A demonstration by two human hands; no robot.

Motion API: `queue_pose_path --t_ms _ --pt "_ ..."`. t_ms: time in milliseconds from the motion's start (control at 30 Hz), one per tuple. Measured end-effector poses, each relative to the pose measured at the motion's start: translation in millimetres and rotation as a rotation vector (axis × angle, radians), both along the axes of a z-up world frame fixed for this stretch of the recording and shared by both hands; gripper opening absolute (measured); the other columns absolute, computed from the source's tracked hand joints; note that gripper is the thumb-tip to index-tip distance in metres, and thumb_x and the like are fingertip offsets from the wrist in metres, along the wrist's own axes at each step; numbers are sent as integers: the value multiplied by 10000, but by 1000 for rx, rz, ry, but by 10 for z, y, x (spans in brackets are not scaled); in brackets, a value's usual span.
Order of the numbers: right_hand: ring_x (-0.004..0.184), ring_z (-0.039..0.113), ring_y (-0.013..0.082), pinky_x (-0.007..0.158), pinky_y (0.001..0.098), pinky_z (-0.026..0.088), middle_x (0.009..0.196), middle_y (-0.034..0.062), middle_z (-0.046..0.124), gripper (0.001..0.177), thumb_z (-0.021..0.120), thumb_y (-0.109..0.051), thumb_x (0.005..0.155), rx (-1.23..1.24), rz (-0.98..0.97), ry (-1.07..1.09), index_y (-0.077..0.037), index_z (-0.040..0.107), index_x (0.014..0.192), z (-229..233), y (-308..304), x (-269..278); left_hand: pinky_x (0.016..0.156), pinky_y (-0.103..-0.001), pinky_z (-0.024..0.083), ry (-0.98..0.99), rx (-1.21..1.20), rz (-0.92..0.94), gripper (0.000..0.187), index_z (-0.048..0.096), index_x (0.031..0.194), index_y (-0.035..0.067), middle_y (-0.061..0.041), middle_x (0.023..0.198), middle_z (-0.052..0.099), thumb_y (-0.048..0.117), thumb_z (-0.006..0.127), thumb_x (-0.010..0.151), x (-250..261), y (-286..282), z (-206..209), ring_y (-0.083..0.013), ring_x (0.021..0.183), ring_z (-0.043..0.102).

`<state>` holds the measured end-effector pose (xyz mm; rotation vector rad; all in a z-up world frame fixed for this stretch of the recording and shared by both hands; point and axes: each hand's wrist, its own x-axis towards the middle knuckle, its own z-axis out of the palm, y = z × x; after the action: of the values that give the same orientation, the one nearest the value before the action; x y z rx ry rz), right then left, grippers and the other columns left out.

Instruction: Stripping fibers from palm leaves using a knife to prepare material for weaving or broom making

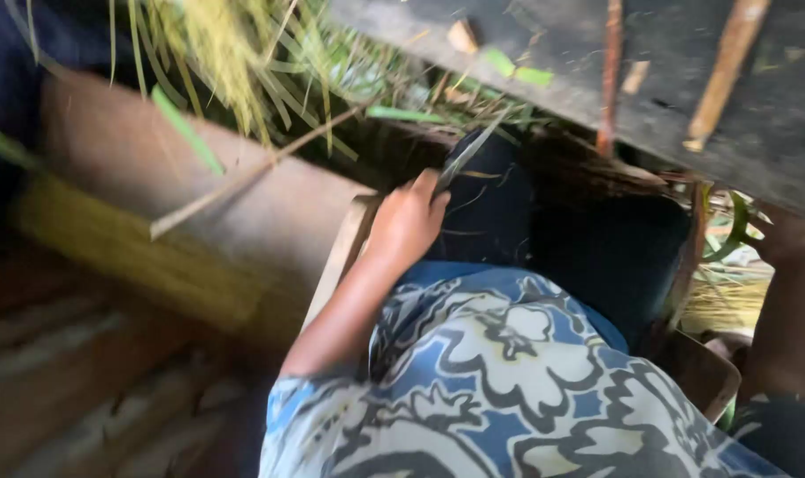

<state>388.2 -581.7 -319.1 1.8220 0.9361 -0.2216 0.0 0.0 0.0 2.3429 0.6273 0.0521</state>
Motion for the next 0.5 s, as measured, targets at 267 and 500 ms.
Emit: queue_pose_path --t_ms 267,500 --pt "990 642 147 767 244 523 1208 -2 658 991 927 -191 324 642 -448 154 -211 642 1273 232 309 -175 568 -499 521 457 271 71 162 494 956 85 -156 788 650 66 483 795 102 489 -303 -414 685 651" --pt "1168 467 329 956 423 349 1293 216 515 280 637 -2 1026 1943 -574 353 77 524 1270 510 1163 -448 773 -456 511 621 124 81 288 590 1058 69 -177 1052 620 50 414 830 364 1237 -944 -376 958 617"
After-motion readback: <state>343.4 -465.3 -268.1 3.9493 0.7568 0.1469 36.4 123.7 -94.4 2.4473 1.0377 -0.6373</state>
